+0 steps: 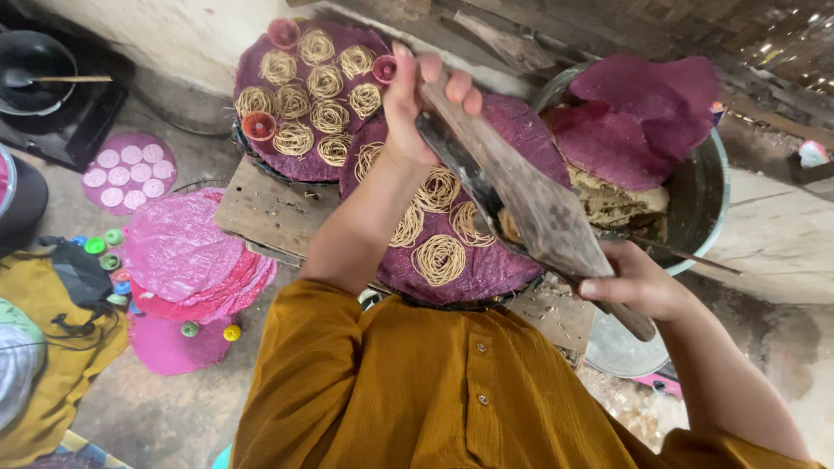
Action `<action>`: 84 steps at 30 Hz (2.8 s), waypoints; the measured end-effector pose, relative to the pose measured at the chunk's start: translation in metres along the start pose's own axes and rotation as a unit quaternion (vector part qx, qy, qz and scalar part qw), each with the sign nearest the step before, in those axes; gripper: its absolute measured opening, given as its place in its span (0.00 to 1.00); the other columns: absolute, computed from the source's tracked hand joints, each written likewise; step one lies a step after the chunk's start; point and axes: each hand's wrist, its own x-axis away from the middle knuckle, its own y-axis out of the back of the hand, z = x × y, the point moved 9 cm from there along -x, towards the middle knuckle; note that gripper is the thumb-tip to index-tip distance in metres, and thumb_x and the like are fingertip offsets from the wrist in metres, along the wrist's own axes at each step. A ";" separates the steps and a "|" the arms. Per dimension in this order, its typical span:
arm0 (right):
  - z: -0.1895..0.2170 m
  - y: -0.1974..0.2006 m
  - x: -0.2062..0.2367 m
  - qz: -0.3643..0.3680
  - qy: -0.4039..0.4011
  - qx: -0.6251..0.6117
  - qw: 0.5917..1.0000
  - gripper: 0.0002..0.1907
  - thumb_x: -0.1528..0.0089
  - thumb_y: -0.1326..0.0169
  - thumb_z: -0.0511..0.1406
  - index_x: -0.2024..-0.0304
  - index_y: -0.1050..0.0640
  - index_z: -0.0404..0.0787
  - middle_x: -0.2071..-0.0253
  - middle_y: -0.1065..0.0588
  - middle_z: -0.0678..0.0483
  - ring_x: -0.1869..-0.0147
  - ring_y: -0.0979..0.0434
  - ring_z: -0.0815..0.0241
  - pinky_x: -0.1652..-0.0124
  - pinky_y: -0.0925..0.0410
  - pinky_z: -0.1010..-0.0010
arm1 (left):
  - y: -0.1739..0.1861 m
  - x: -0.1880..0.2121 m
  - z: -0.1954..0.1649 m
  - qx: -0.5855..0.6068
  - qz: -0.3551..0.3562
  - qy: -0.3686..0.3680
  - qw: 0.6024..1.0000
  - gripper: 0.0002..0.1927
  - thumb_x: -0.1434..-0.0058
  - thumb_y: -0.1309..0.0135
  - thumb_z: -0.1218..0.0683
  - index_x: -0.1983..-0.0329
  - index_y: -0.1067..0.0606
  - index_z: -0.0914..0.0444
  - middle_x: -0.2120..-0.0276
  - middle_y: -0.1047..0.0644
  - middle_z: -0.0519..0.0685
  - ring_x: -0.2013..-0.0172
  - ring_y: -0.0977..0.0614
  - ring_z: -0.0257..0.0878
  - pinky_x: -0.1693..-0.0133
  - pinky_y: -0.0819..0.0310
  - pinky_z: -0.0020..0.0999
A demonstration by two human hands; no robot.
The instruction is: The person loads dough into a hand-operated metal extruder press, scoops dough from a large basin with a stick, and pulls the wooden lever to press noodles through the die. They place the extruded noodle nests onto round purple trays and cover finished trays with a pink cloth.
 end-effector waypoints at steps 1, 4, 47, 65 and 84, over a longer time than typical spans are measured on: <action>-0.007 0.002 0.003 -0.007 -0.013 0.004 1.000 0.43 0.54 0.34 0.50 0.45 0.22 0.25 0.55 0.18 0.40 0.52 0.18 0.49 0.50 0.27 0.62 | -0.003 0.003 0.008 0.004 0.016 0.006 1.000 0.24 0.29 0.56 0.31 0.65 0.27 0.53 0.66 0.24 0.50 0.62 0.22 0.48 0.56 0.26 0.43; -0.023 0.007 0.011 -0.020 -0.043 0.011 0.999 0.46 0.55 0.35 0.51 0.42 0.24 0.26 0.53 0.18 0.38 0.50 0.16 0.46 0.49 0.25 0.59 | 0.010 0.009 0.032 0.016 -0.017 0.025 0.999 0.24 0.29 0.57 0.31 0.66 0.26 0.53 0.67 0.24 0.49 0.61 0.23 0.49 0.56 0.26 0.44; -0.045 0.066 0.040 -0.099 -0.130 0.058 0.985 0.45 0.55 0.42 0.62 0.52 0.19 0.31 0.70 0.19 0.44 0.71 0.18 0.52 0.73 0.23 0.64 | 0.032 -0.062 0.097 0.018 -0.142 0.025 0.989 0.36 0.33 0.59 0.25 0.47 0.29 0.60 0.77 0.32 0.44 0.73 0.30 0.39 0.66 0.34 0.38; -0.050 0.051 0.049 -0.113 -0.114 0.074 0.984 0.38 0.53 0.35 0.52 0.47 0.18 0.35 0.68 0.16 0.44 0.67 0.16 0.53 0.65 0.22 0.62 | 0.021 -0.021 0.095 -0.035 -0.212 0.073 0.974 0.36 0.39 0.62 0.23 0.54 0.26 0.56 0.86 0.31 0.47 0.81 0.26 0.43 0.74 0.33 0.35; -0.062 0.065 0.052 -0.175 -0.011 0.068 0.982 0.44 0.52 0.30 0.43 0.36 0.26 0.32 0.53 0.17 0.47 0.52 0.20 0.62 0.53 0.28 0.70 | 0.085 -0.008 0.218 -0.208 -0.140 0.328 0.911 0.46 0.37 0.67 0.26 0.30 0.43 0.64 0.55 0.18 0.54 0.55 0.19 0.42 0.53 0.26 0.37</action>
